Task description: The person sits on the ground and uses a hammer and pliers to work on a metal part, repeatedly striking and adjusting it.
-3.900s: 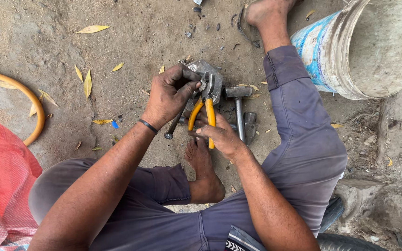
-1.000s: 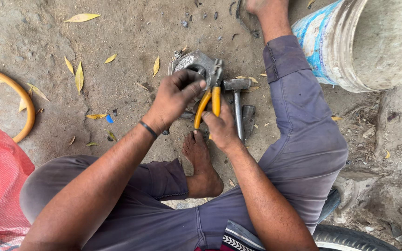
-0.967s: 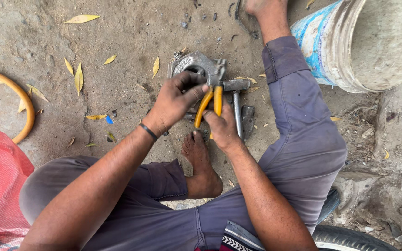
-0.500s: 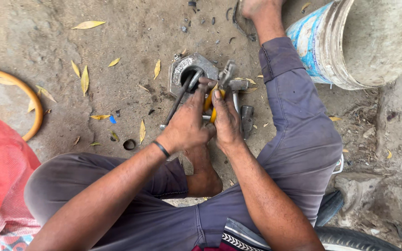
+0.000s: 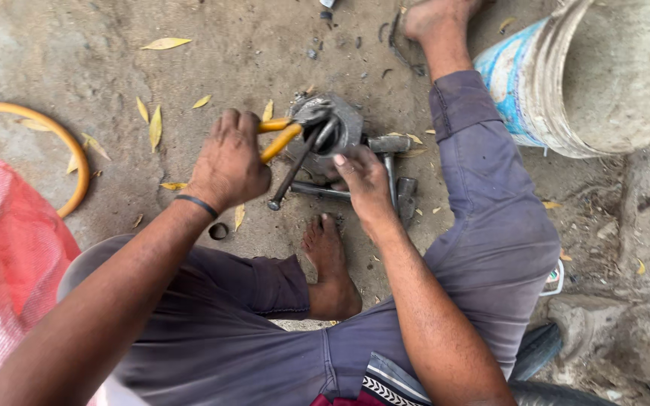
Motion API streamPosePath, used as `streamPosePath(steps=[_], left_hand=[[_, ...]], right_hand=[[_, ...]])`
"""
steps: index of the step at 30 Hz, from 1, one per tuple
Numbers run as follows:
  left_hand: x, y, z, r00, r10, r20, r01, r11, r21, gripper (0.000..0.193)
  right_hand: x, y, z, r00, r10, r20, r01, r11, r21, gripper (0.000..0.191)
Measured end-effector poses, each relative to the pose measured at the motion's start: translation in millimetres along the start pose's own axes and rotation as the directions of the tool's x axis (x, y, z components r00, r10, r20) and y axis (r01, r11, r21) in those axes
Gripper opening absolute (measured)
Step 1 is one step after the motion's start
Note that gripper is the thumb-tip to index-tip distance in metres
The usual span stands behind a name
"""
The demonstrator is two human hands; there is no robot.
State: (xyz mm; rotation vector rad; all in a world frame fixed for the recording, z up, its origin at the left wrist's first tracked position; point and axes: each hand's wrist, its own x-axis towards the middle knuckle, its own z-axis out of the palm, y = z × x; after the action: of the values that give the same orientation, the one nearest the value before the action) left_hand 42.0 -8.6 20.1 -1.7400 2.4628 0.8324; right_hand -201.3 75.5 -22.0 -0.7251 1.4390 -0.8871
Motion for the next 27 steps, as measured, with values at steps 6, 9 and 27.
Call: streamPosePath(steps=[6, 9, 27], left_hand=[[14, -22, 42, 0.985, -0.128, 0.116, 0.125, 0.992, 0.032, 0.053], [18, -29, 46, 0.971, -0.182, 0.153, 0.175, 0.983, 0.056, 0.054], [24, -34, 51, 0.997, -0.077, 0.000, 0.072, 0.928, 0.365, 0.059]], right_hand=[[22, 43, -23, 0.873, 0.034, -0.486, -0.224, 0.914, -0.339, 0.032], [26, 48, -36, 0.773, -0.039, -0.633, -0.405, 0.738, -0.540, 0.043], [43, 106, -52, 0.714, 0.209, -0.669, -0.496, 0.825, -0.272, 0.029]])
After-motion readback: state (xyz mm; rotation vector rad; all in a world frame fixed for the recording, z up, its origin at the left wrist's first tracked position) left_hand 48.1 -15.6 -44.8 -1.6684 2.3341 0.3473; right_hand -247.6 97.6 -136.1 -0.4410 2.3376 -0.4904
